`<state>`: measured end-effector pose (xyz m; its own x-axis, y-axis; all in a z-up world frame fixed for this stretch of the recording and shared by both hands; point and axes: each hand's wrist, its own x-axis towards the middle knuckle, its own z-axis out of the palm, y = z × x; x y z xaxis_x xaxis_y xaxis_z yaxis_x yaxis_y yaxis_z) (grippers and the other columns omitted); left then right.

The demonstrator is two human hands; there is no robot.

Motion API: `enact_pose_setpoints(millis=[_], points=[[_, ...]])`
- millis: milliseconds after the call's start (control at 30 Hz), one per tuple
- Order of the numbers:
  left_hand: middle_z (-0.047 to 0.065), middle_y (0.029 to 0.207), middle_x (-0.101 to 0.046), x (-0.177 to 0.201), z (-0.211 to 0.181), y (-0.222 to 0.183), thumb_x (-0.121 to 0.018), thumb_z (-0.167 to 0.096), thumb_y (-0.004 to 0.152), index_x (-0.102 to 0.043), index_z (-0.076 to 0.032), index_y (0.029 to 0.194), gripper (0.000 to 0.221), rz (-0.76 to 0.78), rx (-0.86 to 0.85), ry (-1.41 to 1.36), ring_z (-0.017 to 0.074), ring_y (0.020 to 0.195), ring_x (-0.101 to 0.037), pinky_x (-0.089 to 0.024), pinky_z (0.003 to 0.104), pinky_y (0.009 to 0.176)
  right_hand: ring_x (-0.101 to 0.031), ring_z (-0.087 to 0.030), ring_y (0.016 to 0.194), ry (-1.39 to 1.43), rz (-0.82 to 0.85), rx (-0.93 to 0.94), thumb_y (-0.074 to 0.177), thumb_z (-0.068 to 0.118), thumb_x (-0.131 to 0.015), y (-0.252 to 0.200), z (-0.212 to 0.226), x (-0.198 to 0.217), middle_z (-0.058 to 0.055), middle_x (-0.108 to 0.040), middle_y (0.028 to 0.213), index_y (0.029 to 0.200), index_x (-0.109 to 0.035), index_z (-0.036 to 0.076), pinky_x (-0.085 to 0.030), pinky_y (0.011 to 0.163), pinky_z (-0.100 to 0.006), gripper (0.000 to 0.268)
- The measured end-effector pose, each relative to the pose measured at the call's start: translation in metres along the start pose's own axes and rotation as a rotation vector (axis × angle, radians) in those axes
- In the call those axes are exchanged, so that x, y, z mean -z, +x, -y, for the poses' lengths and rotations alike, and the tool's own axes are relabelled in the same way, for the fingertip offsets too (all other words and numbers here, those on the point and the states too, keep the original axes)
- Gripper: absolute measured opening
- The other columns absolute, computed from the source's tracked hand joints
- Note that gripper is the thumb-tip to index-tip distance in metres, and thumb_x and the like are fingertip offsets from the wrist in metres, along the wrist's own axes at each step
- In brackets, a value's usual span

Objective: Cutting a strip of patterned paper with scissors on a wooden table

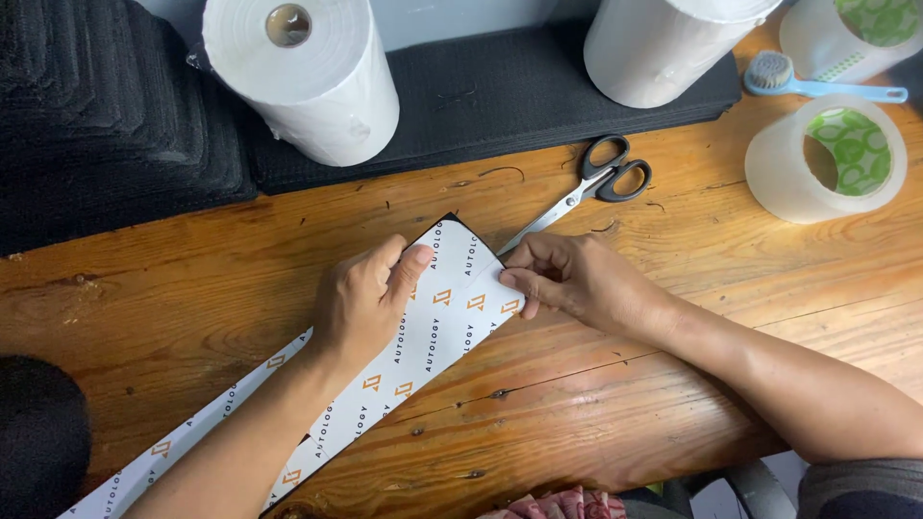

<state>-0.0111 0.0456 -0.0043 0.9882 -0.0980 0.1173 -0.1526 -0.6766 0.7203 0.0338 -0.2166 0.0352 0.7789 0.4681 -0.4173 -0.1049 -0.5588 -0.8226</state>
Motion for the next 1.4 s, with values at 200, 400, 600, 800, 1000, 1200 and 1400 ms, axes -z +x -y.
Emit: enact_pose_setpoints(millis=[200,400,600,800,1000,1200,1400], points=[[0.017,0.057,-0.047,0.002,0.0,0.002,-0.056,-0.044,0.107,-0.05,-0.012,0.074,0.046,0.01,-0.046,-0.054,0.0342,0.052,-0.057,-0.046,0.037,0.051,-0.064,-0.016,0.051,0.021,-0.02,0.002,0.09,0.019,-0.071,-0.004,0.006,-0.001,-0.01,-0.077,0.059,0.092,-0.076,0.009,-0.056,0.056,-0.024,0.011],[0.016,0.056,-0.05,-0.001,0.006,0.001,-0.059,-0.042,0.106,-0.048,-0.013,0.072,0.046,-0.027,-0.125,0.035,0.0346,0.054,-0.06,-0.047,0.036,0.051,-0.063,-0.016,0.051,0.029,-0.017,0.022,0.091,0.018,-0.069,-0.003,0.005,-0.002,-0.01,-0.076,0.058,0.092,-0.076,0.009,-0.056,0.056,-0.024,0.011],[0.016,0.056,-0.05,0.002,0.0,0.0,-0.06,-0.041,0.106,-0.047,-0.012,0.073,0.046,-0.06,-0.167,0.074,0.0377,0.055,-0.06,-0.049,0.038,0.051,-0.069,-0.015,0.052,0.079,-0.001,0.059,0.097,0.022,-0.063,-0.008,0.014,0.011,-0.009,-0.079,0.062,0.092,-0.076,0.008,-0.059,0.056,-0.024,0.019],[0.009,0.055,-0.052,-0.004,0.009,-0.003,-0.06,-0.042,0.107,-0.047,-0.015,0.073,0.045,-0.123,-0.197,0.111,0.0297,0.054,-0.061,-0.049,0.032,0.051,-0.076,-0.016,0.062,0.085,0.085,0.033,0.092,0.021,-0.069,-0.011,0.008,0.005,-0.011,-0.08,0.069,0.096,-0.075,0.005,-0.061,0.06,-0.025,0.018],[0.014,0.057,-0.05,-0.002,0.007,-0.002,-0.06,-0.039,0.108,-0.047,-0.012,0.075,0.044,-0.16,-0.255,0.129,0.0343,0.056,-0.061,-0.05,0.036,0.052,-0.075,-0.014,0.06,0.056,0.057,0.053,0.095,0.022,-0.067,-0.01,0.004,0.001,-0.008,-0.078,0.067,0.093,-0.074,0.005,-0.06,0.059,-0.023,0.018],[0.011,0.058,-0.053,-0.002,0.011,-0.002,-0.062,-0.037,0.107,-0.049,-0.012,0.076,0.042,-0.192,-0.276,0.075,0.0323,0.057,-0.063,-0.052,0.035,0.054,-0.07,-0.014,0.053,-0.052,0.027,0.125,0.1,0.021,-0.06,-0.014,0.017,0.011,-0.007,-0.079,0.065,0.087,-0.073,0.009,-0.058,0.054,-0.023,0.022],[0.01,0.056,-0.051,0.001,0.022,-0.001,-0.062,-0.04,0.108,-0.05,-0.012,0.075,0.044,-0.245,-0.293,0.121,0.0323,0.054,-0.06,-0.05,0.035,0.052,-0.076,-0.016,0.062,-0.031,0.044,0.178,0.101,0.021,-0.058,-0.014,0.023,0.011,-0.01,-0.08,0.071,0.091,-0.07,0.005,-0.062,0.059,-0.026,0.022]])
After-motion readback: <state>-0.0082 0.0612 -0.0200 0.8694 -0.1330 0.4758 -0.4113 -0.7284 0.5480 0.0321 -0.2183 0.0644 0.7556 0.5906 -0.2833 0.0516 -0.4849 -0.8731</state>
